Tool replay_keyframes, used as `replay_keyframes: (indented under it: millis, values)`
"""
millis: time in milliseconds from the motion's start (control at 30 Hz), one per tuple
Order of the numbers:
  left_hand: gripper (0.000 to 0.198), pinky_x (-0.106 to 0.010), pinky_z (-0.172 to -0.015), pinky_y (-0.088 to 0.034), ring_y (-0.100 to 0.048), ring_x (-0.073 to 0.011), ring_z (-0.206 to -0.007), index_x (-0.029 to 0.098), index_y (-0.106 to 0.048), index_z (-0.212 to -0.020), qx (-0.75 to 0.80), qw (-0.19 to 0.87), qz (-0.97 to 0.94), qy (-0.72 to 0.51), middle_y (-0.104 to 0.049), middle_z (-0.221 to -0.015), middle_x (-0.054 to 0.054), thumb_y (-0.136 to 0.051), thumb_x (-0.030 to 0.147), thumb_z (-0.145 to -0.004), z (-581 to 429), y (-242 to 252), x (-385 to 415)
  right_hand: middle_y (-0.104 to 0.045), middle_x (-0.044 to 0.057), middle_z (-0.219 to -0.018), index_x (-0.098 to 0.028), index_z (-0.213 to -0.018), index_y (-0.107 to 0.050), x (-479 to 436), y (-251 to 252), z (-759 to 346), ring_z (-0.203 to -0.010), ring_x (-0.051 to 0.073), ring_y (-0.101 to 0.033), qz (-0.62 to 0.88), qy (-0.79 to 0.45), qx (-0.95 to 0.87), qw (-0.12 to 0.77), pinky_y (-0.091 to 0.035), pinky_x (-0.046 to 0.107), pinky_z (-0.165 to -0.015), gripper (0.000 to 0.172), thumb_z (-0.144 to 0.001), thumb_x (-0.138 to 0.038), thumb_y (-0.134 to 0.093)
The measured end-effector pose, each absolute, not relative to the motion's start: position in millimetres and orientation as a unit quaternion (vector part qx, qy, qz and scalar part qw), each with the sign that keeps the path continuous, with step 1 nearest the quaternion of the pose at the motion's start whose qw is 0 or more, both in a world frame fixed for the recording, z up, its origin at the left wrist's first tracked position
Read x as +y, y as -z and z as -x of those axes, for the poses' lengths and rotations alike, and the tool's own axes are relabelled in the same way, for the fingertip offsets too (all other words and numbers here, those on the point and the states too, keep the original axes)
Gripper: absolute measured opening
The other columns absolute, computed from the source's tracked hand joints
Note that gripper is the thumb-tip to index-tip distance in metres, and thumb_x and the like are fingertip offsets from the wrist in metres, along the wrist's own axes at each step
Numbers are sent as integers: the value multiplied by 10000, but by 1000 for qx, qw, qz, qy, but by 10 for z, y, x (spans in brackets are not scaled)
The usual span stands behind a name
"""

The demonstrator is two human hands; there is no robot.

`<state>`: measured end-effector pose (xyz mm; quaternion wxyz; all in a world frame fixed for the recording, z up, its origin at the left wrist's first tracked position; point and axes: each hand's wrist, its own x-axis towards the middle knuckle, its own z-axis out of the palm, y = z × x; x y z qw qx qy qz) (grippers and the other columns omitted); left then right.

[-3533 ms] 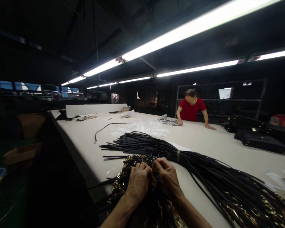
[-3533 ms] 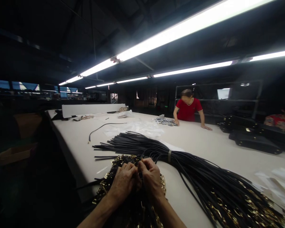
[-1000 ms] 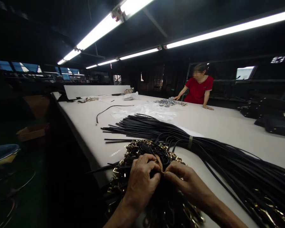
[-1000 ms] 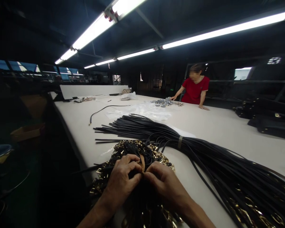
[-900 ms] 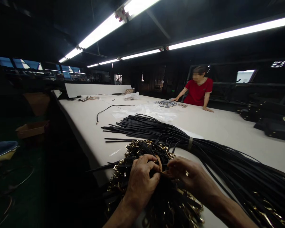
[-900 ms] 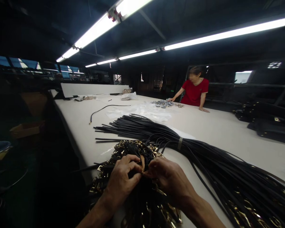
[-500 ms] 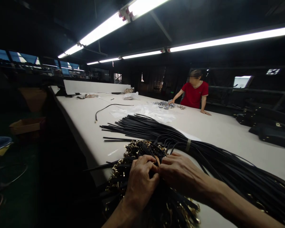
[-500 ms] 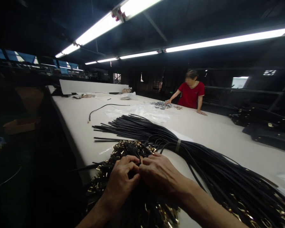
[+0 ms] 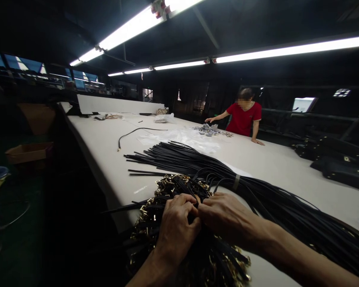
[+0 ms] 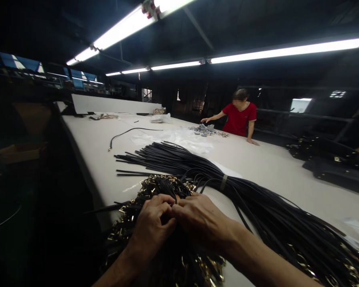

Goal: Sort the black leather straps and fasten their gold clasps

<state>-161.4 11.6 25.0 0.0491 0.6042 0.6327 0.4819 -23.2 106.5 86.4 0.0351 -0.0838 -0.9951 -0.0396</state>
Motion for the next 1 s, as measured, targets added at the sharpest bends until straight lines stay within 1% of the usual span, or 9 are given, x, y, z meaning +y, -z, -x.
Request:
replay_keyframes:
  millis: [200,300,400,500,600,667,767,867,1000]
  values:
    - [167,-384,-881,-390,-603,-198,-1003,199,-626,-698,639,52,-599,-479,-692,-1008,17,-682,42,-689,1606,-255,114,-637,-20,-739,-203,-841,-580,1032,-871,260,-625,123,-525,57,61,-996,38,-279,303,-606,120,-879,-106,-520]
    - [176,-386,-881,-390,-601,-200,-1003,198,-618,-685,643,52,-598,-476,-691,-1005,16,-680,33,-681,1601,-258,117,-648,-2,-742,-195,-815,-579,1010,-788,275,-628,136,-530,72,76,-992,66,-300,314,-646,121,-872,-120,-502]
    - [183,-382,-878,-388,-601,-195,-996,198,-619,-692,645,47,-601,-470,-690,-1001,15,-674,24,-682,1596,-268,116,-636,8,-714,-184,-776,-573,1032,-679,256,-602,137,-502,93,57,-988,107,-307,307,-639,113,-812,-110,-496]
    - [176,-376,-871,-384,-597,-189,-995,198,-614,-689,648,37,-605,-462,-684,-997,16,-667,30,-693,1594,-269,120,-609,1,-686,-184,-757,-564,1111,-564,177,-601,135,-478,83,-4,-984,155,-323,287,-624,123,-723,-91,-489]
    - [190,-374,-869,-378,-591,-184,-991,199,-606,-687,647,27,-609,-457,-678,-995,20,-638,11,-696,1602,-254,124,-551,-21,-637,-186,-694,-535,1184,-458,74,-579,117,-445,104,-112,-965,212,-331,247,-584,113,-643,-98,-487]
    - [192,-376,-872,-375,-586,-185,-998,206,-618,-709,642,22,-619,-452,-674,-1014,22,-631,14,-709,1610,-244,122,-526,-34,-610,-185,-654,-519,1191,-415,33,-560,104,-438,151,-188,-942,234,-329,221,-555,94,-625,-100,-490]
    - [178,-386,-881,-372,-576,-197,-1031,236,-661,-771,633,20,-634,-443,-669,-1068,24,-665,64,-725,1610,-250,115,-529,-42,-592,-179,-629,-527,1154,-401,41,-550,96,-454,206,-273,-909,238,-339,202,-532,86,-627,-96,-503]
    - [166,-394,-877,-372,-576,-203,-1021,246,-676,-769,637,20,-635,-436,-677,-1073,25,-684,88,-717,1597,-280,116,-534,-45,-587,-174,-618,-538,1120,-410,86,-553,95,-466,230,-315,-890,237,-354,198,-528,91,-626,-88,-508]
    - [184,-394,-867,-375,-577,-199,-993,240,-668,-735,644,22,-629,-435,-683,-1044,33,-663,59,-702,1576,-309,129,-582,-34,-617,-166,-667,-592,1128,-449,89,-564,96,-495,230,-302,-899,218,-363,192,-528,105,-668,-84,-526]
